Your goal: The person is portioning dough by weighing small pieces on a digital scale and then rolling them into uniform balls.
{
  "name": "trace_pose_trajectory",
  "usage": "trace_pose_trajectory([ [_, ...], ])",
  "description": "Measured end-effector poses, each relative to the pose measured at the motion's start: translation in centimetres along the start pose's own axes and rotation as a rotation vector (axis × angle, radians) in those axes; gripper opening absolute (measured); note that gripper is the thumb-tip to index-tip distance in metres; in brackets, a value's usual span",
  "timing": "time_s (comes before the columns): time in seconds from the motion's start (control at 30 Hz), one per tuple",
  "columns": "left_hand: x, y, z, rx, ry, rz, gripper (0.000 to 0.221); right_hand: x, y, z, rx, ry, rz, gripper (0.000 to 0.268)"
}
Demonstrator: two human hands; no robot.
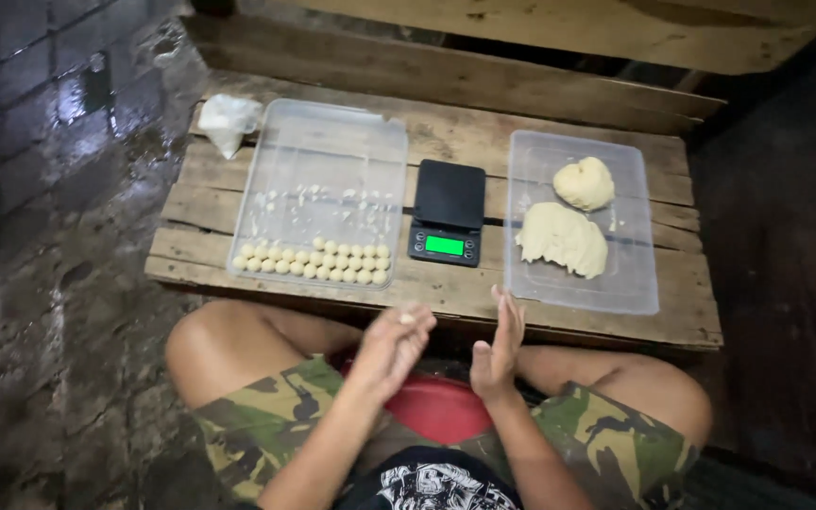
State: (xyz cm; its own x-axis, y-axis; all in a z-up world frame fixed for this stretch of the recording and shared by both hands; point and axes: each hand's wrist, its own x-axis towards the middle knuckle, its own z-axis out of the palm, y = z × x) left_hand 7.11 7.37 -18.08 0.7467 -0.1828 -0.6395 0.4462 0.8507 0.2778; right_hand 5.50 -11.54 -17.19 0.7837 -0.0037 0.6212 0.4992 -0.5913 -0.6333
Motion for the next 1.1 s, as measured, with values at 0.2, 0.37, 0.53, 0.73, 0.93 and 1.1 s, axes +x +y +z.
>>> trace_pose_trajectory([
  [0.2,-3.6,14.7,3.7,0.886,0.159,0.607,0.024,0.4,-0.5,0.2,0.079,-0.003,0.134,0.075],
  [0.37,4.0,24.2,-2.4,1.552,0.354,0.955,0.028,0.0,-0.4,0.8,0.079,-0.046,0.147,0.068],
  [0.53,4.7,24.4,-0.5,1.767,0.265,0.89,0.026,-0.1,0.2,1.3,0.096,-0.047,0.148,0.063],
  [0.73,7.2,24.1,-2.7,2.084,0.206,1.003,0.025,-0.3,0.5,1.4,0.093,-0.047,0.189,0.06],
  [0.93,7.1,24.5,-3.5,2.067,0.195,0.949,0.03,-0.5,0.4,1.6,0.094,-0.051,0.201,0.06],
  [1.1,5.4,24.3,-2.4,2.145,0.175,1.037,0.031,-0.3,0.2,1.5,0.087,-0.05,0.203,0.059],
])
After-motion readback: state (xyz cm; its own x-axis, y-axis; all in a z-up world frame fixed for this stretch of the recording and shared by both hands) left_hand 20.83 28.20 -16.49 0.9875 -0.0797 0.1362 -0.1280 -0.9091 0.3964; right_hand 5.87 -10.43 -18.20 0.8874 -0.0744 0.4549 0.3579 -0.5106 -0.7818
